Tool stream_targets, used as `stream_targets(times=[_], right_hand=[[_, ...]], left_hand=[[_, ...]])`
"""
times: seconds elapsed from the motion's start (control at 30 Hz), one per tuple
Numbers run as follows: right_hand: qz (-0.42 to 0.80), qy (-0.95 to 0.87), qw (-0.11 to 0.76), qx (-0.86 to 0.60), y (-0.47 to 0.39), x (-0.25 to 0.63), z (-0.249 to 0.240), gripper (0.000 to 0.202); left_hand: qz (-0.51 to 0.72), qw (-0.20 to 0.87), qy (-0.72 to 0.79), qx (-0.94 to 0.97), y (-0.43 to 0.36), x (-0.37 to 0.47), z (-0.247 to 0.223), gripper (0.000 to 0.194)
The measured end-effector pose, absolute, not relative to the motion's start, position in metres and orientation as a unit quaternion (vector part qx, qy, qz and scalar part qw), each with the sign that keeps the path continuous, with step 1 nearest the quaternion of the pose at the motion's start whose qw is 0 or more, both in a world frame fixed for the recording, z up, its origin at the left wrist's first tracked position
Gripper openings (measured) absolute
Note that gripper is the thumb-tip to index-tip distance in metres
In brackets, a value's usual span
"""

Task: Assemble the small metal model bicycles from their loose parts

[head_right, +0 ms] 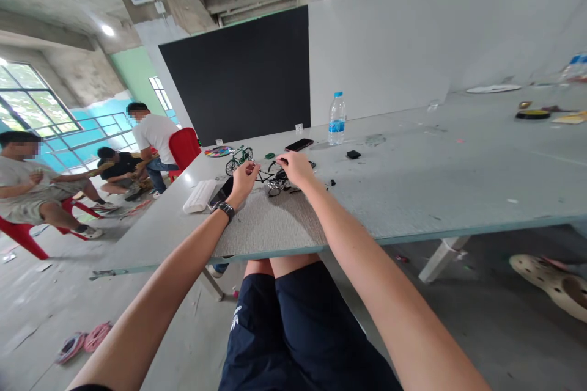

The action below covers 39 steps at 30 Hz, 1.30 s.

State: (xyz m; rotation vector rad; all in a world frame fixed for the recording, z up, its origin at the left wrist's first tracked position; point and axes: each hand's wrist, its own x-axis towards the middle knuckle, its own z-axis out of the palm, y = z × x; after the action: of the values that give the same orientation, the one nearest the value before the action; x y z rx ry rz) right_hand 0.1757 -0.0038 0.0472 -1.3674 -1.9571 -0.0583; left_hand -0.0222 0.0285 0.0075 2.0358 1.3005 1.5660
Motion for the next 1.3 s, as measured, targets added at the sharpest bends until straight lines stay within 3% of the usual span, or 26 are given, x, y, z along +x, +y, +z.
stream_targets(times=[0.63, 1.3], right_hand=[[0.041, -0.790, 0.460, -0.404, -0.006, 0.158, 0.041, 0.025], [-0.057, -0.775, 0.424, -0.465, -0.011, 0.160, 0.045, 0.023]], left_hand=[[0.554, 0.323, 0.414, 0.646, 0.025, -0.020, 0.010, 0.027], [0.544, 0.356, 0.367, 0.665, 0.027, -0.021, 0.005, 0.039]])
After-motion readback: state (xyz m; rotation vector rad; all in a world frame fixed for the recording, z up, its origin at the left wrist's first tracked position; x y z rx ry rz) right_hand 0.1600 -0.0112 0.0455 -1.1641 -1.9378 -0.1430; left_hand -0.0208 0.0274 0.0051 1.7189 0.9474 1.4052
